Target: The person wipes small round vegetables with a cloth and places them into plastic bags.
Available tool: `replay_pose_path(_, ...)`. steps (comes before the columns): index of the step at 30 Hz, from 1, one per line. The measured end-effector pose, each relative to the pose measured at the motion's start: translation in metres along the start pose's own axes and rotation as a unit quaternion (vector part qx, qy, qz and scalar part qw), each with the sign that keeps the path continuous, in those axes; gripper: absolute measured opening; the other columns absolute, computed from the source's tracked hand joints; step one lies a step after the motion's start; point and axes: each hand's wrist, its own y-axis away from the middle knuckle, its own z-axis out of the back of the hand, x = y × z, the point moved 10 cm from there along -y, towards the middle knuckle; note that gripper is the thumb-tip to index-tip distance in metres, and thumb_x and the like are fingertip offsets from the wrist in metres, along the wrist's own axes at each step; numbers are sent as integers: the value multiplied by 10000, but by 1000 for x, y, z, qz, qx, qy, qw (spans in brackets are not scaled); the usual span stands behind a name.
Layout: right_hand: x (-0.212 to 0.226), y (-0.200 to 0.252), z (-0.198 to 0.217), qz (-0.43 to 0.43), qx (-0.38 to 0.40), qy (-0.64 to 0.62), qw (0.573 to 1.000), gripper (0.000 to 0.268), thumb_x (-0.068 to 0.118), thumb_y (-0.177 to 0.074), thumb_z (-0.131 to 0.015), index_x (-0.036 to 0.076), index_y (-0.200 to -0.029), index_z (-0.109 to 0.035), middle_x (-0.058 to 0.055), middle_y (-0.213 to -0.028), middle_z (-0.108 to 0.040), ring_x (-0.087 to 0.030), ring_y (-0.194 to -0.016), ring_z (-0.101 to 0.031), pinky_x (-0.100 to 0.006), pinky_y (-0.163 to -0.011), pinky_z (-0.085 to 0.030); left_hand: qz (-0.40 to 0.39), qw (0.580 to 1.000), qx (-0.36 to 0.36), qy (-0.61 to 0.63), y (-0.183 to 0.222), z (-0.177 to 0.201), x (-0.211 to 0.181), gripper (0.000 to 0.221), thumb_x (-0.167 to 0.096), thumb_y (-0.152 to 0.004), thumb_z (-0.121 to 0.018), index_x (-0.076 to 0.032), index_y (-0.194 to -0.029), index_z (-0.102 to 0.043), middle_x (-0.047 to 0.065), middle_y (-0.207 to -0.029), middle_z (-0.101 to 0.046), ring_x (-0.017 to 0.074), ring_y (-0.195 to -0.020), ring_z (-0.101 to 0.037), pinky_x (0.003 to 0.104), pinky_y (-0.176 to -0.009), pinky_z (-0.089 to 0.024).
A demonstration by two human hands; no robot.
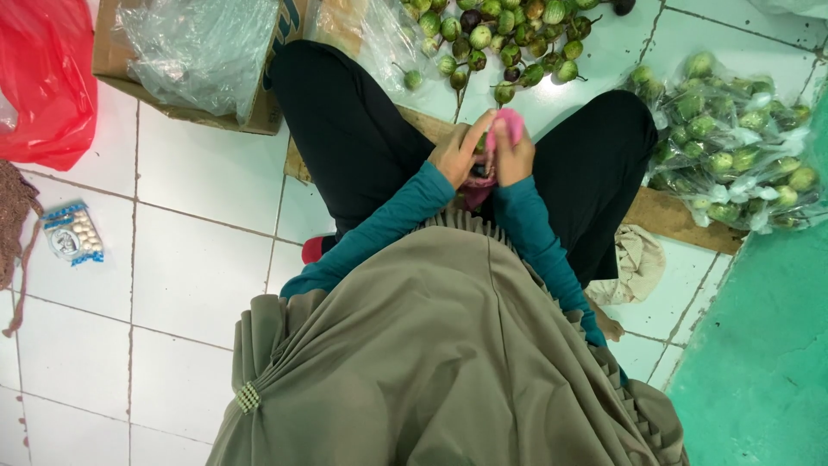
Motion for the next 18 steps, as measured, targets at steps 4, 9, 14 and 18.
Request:
replay_pose_path(4,24,0,-16,29,56,54,997,493,484,-1089,-620,5,-1008,-704,-287,-914,-721,-437,-902,-700,-556,-766,-534,-22,1000,-14,8,5,6,-7,967,150,-961,-626,-170,-1678,-62,259,-1173,-544,336,-795,-651,485,-670,-638)
replay_pose_path(9,14,-1,-19,-115,82,-58,988,497,410,-1043,-704,76,-679,-662,-108,-651,-676,-192,-697,-627,-427,-680,-537,10,1000,5,5,19,-26,15,991,83,-957,-678,-296,-1684,-122,209,-1204,-551,406,-930,-680,529,-784,-645)
replay_pose_path(14,-45,-3,-11,-168,45,-106,979,459,396,-982,-775,115,-641,-652,-53,-627,-660,-157,-645,-614,-346,-647,-539,77,993,-12,90,17,-37,36,965,-37,-922,-757,-376,-1651,-224,172,-1329,-571,413,-1036,-701,510,-848,-658)
replay_pose_path(18,0,-3,3,-132,-26,-250,959,372,324,-1038,-665,58,-783,-717,-128,-746,-729,-172,-614,-668,-315,-641,-569,274,894,-39,352,26,-31,72,659,-171,-940,-821,-283,-1513,-517,175,-1177,-669,343,-1030,-731,453,-891,-658)
